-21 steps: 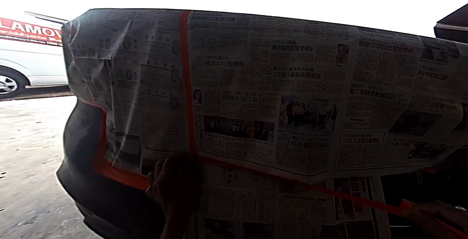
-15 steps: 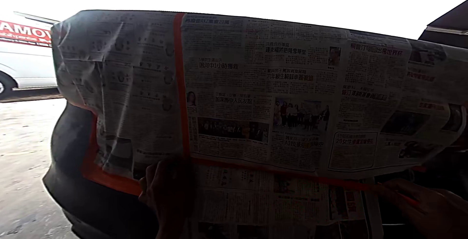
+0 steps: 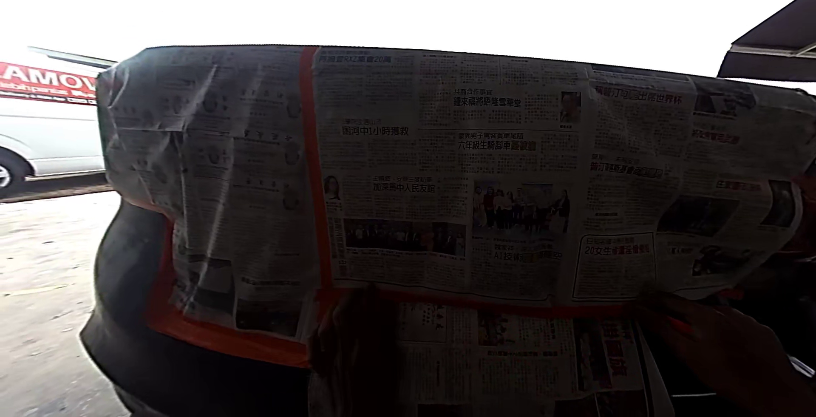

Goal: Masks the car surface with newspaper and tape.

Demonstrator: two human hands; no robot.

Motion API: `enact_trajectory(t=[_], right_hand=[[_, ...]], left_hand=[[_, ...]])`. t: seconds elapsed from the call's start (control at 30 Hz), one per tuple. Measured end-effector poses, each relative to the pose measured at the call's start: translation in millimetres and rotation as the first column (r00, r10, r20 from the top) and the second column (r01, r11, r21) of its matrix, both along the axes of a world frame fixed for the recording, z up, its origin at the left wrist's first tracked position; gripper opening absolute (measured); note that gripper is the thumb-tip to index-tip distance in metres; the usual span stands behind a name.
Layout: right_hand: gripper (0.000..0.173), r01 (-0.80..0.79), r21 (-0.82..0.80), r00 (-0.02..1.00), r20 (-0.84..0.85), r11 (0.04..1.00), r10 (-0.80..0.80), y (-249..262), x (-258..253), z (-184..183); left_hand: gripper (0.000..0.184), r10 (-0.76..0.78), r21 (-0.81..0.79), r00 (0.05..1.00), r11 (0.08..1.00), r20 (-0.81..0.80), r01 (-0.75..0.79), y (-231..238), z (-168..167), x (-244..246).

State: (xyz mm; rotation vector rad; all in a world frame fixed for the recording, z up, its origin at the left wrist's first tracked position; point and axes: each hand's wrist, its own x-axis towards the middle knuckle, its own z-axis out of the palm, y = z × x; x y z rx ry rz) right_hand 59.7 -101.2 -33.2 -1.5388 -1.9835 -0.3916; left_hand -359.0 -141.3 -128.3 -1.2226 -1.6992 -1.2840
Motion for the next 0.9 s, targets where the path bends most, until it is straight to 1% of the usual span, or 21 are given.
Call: enact_trajectory(t=[0.1,0.2,0.33,0.43,0.5,0.6,0.77,0.9], right_hand=[[0.064,-0.017,0.024,1.0,-0.008,1.0,0.018,-3,1,-1],[0.064,-0.024,0.052,0.999,-0.02,0.998,0.025,-4,1,-3],[0.063,-0.007,0.104,1.0,-0.01,0.995,0.008,-7,-1,-5],[0.064,0.015,0.165,1.0,0.005,0.986,-0.016,-8,-6,-6],[0.065,0.026,0.204,1.0,-0.002,0.979,-0.026,-7,-9,-8],[0.064,0.063,0.228,0.998,-0.01,0.972,-0.062,-5,-15,-11],[0.065,0.155,0.148,0.987,0.008,0.977,-0.158,-6,-28,-6],[0.071,0.222,0.19,0.971,0.045,0.956,-0.234,-5,-39,-4]], left_hand=[[0.054,-0.141,-0.072,0.98,0.989,-0.139,0.132,1,-13,38],[0.055,-0.312,-0.143,0.923,0.948,-0.226,0.286,5,-20,67],[0.057,-0.392,-0.211,0.876,0.915,-0.279,0.343,8,-14,89],[0.055,-0.431,-0.228,0.843,0.9,-0.323,0.372,10,-9,94],[0.055,-0.467,-0.269,0.807,0.881,-0.362,0.39,12,-7,96],[0.053,-0.551,-0.352,0.723,0.831,-0.416,0.431,15,-2,100],[0.053,-0.652,-0.443,0.55,0.758,-0.523,0.478,29,10,111],[0.057,-0.694,-0.479,0.424,0.714,-0.582,0.511,43,18,130]])
